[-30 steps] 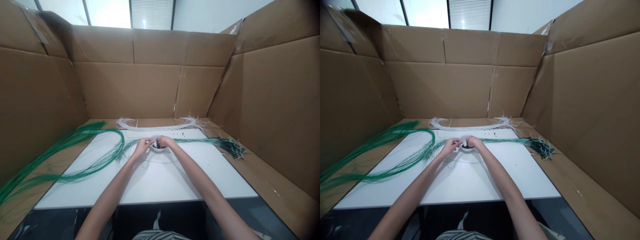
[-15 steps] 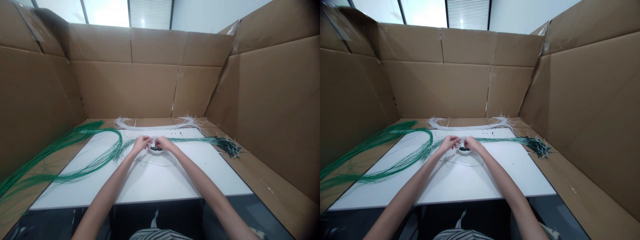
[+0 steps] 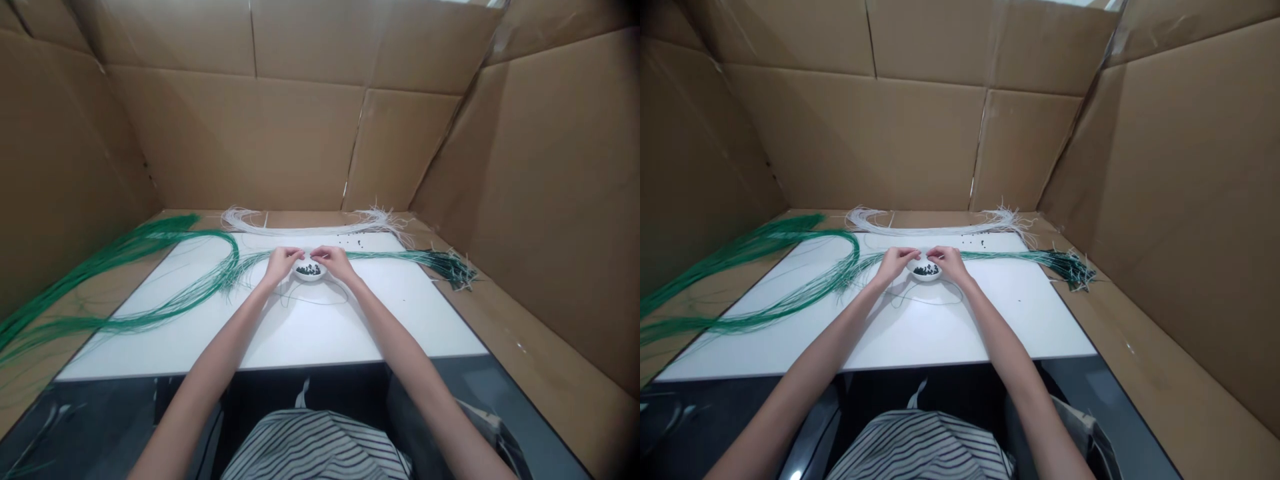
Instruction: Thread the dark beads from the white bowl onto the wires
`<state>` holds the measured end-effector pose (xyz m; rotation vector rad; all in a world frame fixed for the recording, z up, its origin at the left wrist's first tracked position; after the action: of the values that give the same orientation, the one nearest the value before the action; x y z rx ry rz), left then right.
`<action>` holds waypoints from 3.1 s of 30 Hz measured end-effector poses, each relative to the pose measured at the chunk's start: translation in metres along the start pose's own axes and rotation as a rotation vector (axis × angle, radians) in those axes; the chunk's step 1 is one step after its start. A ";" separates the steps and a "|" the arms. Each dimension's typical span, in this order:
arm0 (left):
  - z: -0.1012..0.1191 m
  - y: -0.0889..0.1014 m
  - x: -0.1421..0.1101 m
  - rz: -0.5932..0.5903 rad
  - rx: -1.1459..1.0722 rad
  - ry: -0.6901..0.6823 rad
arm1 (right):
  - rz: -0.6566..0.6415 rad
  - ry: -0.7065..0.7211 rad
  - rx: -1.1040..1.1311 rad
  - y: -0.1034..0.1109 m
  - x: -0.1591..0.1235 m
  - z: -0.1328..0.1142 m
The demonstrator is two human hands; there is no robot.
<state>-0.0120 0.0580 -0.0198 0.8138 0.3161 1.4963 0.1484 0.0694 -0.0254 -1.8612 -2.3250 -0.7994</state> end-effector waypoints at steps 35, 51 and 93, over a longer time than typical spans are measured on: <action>0.019 0.005 -0.018 0.119 0.130 -0.105 | 0.083 -0.047 0.777 0.001 -0.001 0.007; 0.021 0.005 -0.020 0.141 0.130 -0.133 | 0.102 -0.075 0.806 0.001 -0.002 0.007; 0.023 0.007 -0.020 0.139 0.144 -0.144 | 0.136 -0.098 0.836 0.001 -0.003 0.002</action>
<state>-0.0040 0.0314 -0.0046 1.0714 0.2655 1.5470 0.1509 0.0678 -0.0282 -1.6307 -2.0474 0.2727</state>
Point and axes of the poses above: each hand's wrist, its own x-axis towards the middle knuckle, its own y-axis out of the back of the hand, z = x × y, the point moved 3 cm from there along x, towards the middle knuckle, and after that the axes turned 12 degrees about x, right-handed, at the moved point
